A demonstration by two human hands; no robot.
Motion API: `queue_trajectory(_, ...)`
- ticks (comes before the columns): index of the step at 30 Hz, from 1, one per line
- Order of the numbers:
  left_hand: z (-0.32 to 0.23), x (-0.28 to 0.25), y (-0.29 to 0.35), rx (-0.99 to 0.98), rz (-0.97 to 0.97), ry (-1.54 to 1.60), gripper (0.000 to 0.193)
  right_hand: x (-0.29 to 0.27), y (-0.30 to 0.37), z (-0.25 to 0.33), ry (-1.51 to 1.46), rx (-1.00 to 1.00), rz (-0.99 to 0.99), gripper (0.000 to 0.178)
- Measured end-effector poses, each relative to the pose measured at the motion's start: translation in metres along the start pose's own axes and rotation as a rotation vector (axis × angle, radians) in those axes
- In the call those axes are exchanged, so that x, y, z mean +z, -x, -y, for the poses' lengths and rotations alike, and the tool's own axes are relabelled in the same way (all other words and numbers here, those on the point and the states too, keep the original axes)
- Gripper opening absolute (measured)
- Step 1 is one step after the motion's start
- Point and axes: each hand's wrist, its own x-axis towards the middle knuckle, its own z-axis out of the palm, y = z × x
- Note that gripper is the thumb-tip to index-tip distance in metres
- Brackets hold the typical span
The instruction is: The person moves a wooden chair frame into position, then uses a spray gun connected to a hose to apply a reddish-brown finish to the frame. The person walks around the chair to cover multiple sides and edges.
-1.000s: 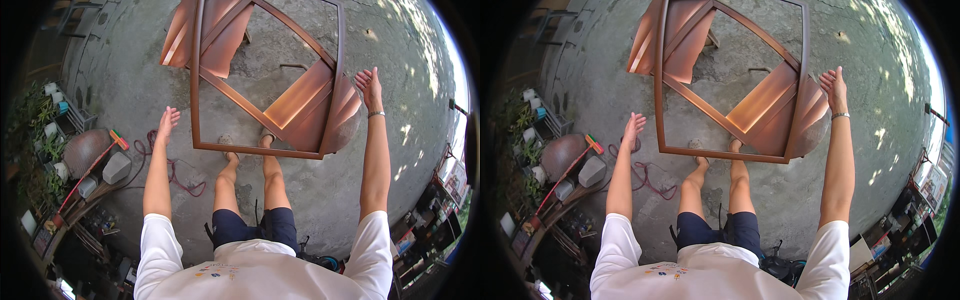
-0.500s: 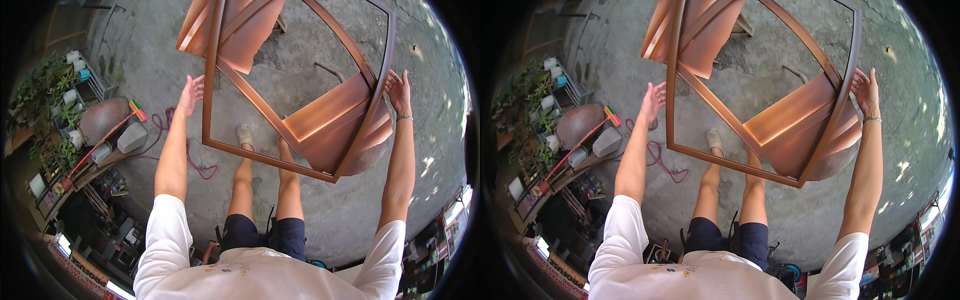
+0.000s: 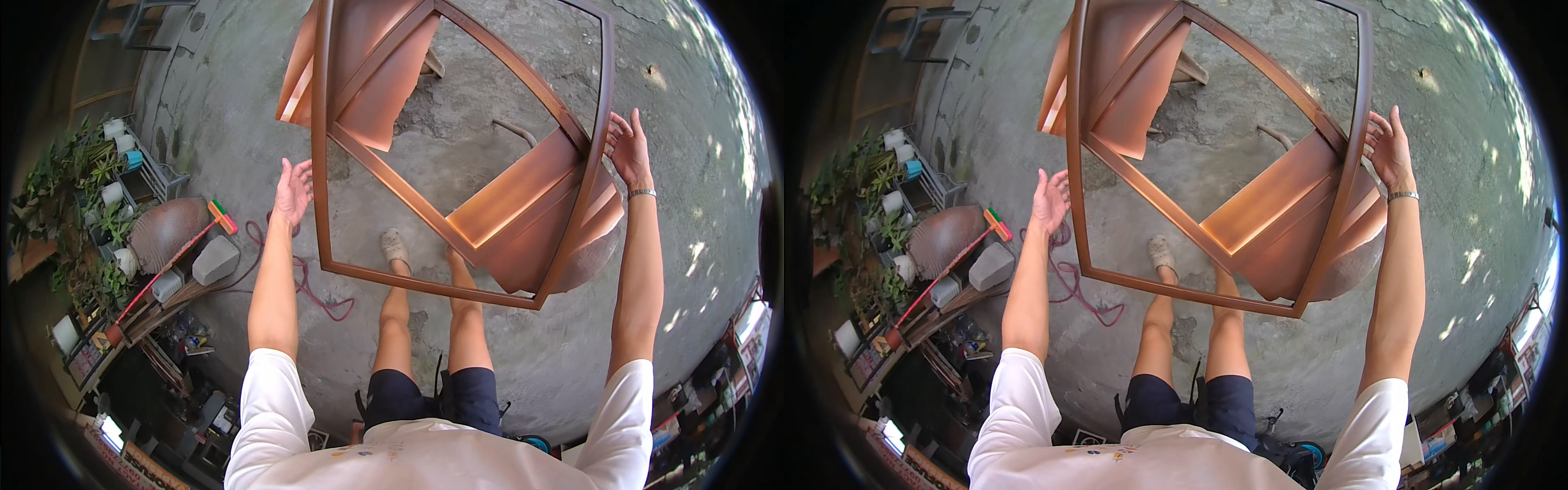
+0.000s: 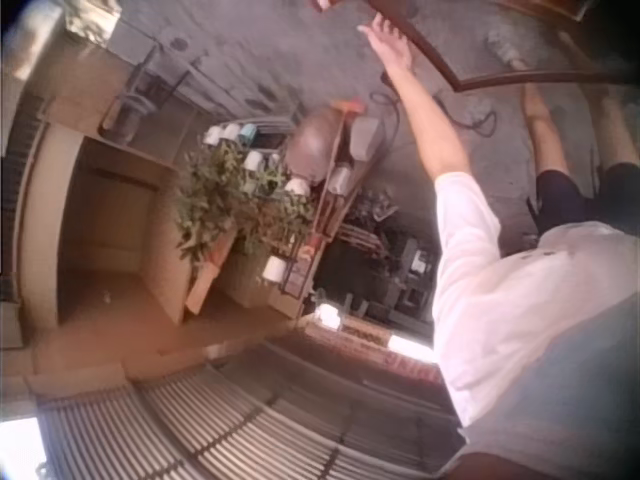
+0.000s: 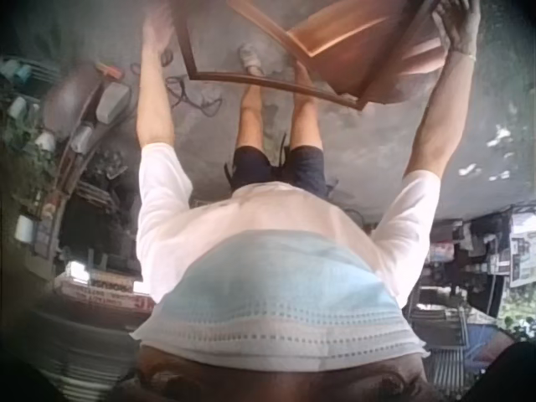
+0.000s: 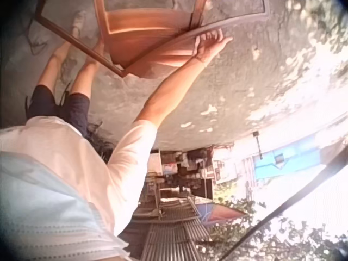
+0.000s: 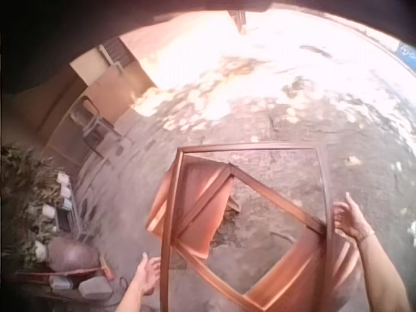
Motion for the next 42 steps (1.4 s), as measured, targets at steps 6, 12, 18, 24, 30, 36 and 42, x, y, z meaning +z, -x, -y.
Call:
queue_trajectory(6,-0.045,-0.015,0.049,0.123,0.102,0.024,0.084,0.021,0.059,0.047,-0.094,-0.122,0.148,0.069)
queue_trajectory(12,-0.118,-0.003,0.106,0.247,0.238,-0.01,0.086,0.039,0.184,0.1,-0.077,-0.193,0.153,0.07)
queue_trajectory(18,-0.151,0.046,0.126,0.246,0.442,-0.084,0.086,0.0,0.329,0.097,-0.088,-0.337,-0.037,0.069)
queue_trajectory(24,-0.141,0.154,0.173,0.244,0.624,-0.136,0.085,-0.106,0.491,0.05,-0.291,-0.47,-0.185,0.074)
queue_trajectory(30,-0.08,0.351,0.214,0.08,0.945,-0.281,0.082,-0.232,0.701,-0.043,-0.402,-0.646,-0.523,0.08)
queue_trajectory(36,0.028,0.557,0.277,-0.056,1.201,-0.459,0.08,-0.355,0.85,-0.169,-0.516,-0.646,-0.745,0.082)
queue_trajectory(42,0.194,0.736,0.358,-0.13,1.223,-0.714,0.084,-0.482,0.973,-0.267,-0.614,-0.6,-0.96,0.081)
